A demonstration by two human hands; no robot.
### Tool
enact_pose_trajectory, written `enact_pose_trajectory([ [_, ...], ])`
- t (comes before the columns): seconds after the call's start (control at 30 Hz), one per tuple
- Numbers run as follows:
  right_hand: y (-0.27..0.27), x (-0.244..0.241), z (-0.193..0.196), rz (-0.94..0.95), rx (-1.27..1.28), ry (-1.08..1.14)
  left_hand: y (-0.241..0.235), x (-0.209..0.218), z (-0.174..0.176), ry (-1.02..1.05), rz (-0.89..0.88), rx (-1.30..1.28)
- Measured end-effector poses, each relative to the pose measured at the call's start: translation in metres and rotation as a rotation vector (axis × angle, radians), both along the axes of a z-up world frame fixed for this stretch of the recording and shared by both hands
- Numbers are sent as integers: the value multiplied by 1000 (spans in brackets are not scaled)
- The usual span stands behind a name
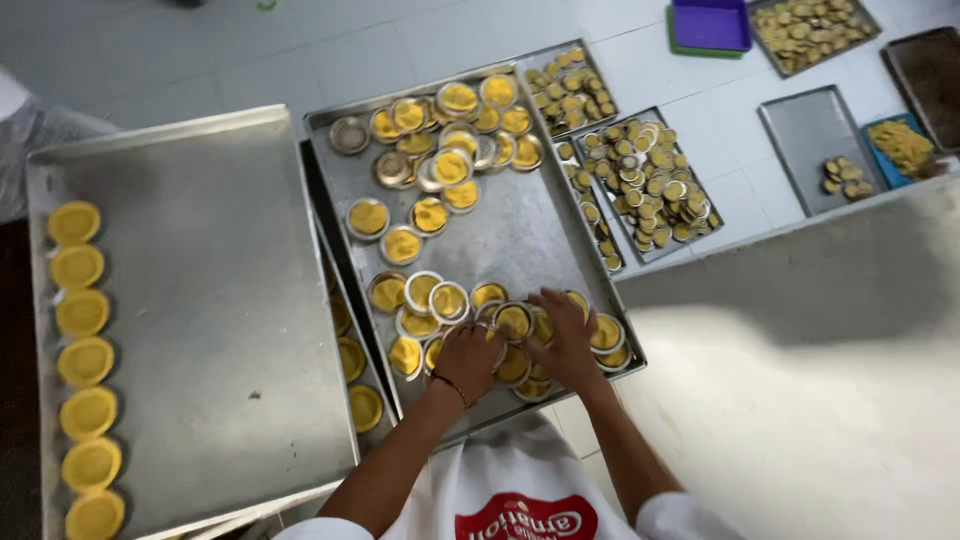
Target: The person places small metal cups into a rotating machine, fills them with yellow dough, and then removes the filled cups to arrange them on metal trays. The process is repeated continuously throughout the clip.
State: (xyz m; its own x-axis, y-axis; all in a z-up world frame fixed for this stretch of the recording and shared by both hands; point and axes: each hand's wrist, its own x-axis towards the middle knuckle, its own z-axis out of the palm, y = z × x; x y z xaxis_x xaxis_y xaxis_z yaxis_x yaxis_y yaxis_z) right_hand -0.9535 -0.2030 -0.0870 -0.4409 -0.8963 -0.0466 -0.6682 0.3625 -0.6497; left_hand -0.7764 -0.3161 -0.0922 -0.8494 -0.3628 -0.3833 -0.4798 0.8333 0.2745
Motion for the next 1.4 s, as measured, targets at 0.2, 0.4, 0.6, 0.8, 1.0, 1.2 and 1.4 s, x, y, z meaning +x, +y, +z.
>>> enact_pose_trajectory([
  [0.2,-116,25,26,363,51,-222,26,24,61,187,195,83],
  [0.4,-167,57,15,576,343,389,37,76,44,1149,432,376],
  [0.6,-180,49,-12,263,284,-194,13,125,45,1319,1084,567],
  [0.8,-188,105,25,447,408,137,-43,132,78,1561,1150,1086],
  [1.0,-179,82,4,399,410,17,-141,106,-13,538,627,-131],
  [1.2,-198,37,-16,246,157,-172,-160,77,-43,3,213,-398],
  [1.4,-258,56,-23,363,-58,-51,-128,84,-3,104,344,-389],
])
